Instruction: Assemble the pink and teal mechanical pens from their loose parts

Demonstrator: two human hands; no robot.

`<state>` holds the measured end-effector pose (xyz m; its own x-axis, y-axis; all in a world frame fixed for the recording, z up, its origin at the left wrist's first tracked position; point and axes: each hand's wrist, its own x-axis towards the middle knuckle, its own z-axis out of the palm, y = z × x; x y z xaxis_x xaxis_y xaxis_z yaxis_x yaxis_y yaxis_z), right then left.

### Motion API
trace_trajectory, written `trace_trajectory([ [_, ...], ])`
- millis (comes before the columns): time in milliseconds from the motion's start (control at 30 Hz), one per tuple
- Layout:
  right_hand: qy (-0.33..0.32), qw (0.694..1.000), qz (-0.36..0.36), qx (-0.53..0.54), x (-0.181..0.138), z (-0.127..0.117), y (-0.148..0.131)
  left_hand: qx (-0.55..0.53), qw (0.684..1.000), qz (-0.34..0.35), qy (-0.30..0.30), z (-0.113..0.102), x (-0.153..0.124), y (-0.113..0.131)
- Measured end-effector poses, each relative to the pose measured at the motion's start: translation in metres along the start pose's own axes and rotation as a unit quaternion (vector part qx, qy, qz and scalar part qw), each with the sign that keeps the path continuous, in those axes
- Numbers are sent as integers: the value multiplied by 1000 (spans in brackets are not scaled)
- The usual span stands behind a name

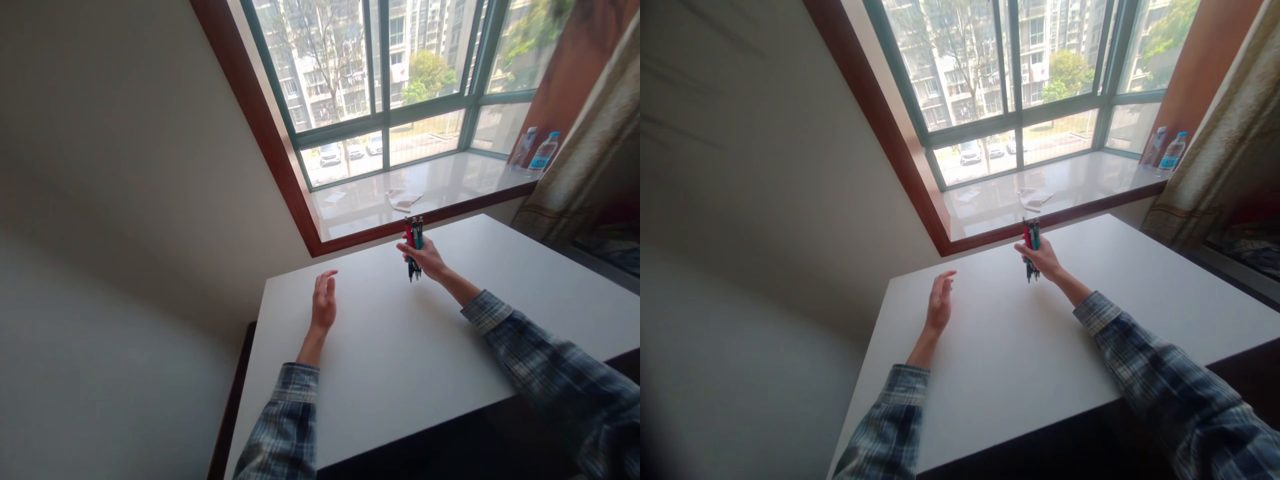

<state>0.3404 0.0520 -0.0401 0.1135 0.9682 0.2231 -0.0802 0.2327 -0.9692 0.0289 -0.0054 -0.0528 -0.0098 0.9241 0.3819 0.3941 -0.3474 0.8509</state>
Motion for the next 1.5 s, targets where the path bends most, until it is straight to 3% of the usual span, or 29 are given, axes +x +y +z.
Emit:
trace_trajectory([
  [100, 46, 996, -70, -24, 0, -8, 4, -5, 1000, 4, -28, 7, -6, 9],
  [200, 27, 994, -104, -31, -4, -1, 3, -21, 999, 2, -44, 10, -8, 16],
  [333, -21, 996, -83, -22, -10, 12, 1, -36, 998, -6, -49, 10, -7, 15],
  [667, -24, 997, -73, -10, -17, 16, 5, -3, 998, 14, -68, 9, -4, 12],
  [967, -24, 979, -74, -186, -25, 20, 22, 0, 997, -4, -78, 8, -3, 13],
  [1100, -15, 940, -89, -330, -15, 5, 12, -14, 996, -21, -82, 9, -4, 11],
  [1200, 37, 878, 5, -477, 1, -30, 5, 10, 995, -12, -94, 10, -4, 7],
  [1333, 26, 790, 103, -604, 17, -79, 6, 51, 993, 1, -106, 10, -5, 4],
  [1400, 34, 771, 135, -621, 19, -93, 9, 57, 992, 3, -108, 10, -5, 3],
  [1500, 36, 766, 142, -626, 20, -99, 14, 42, 993, 3, -107, 10, -5, 3],
])
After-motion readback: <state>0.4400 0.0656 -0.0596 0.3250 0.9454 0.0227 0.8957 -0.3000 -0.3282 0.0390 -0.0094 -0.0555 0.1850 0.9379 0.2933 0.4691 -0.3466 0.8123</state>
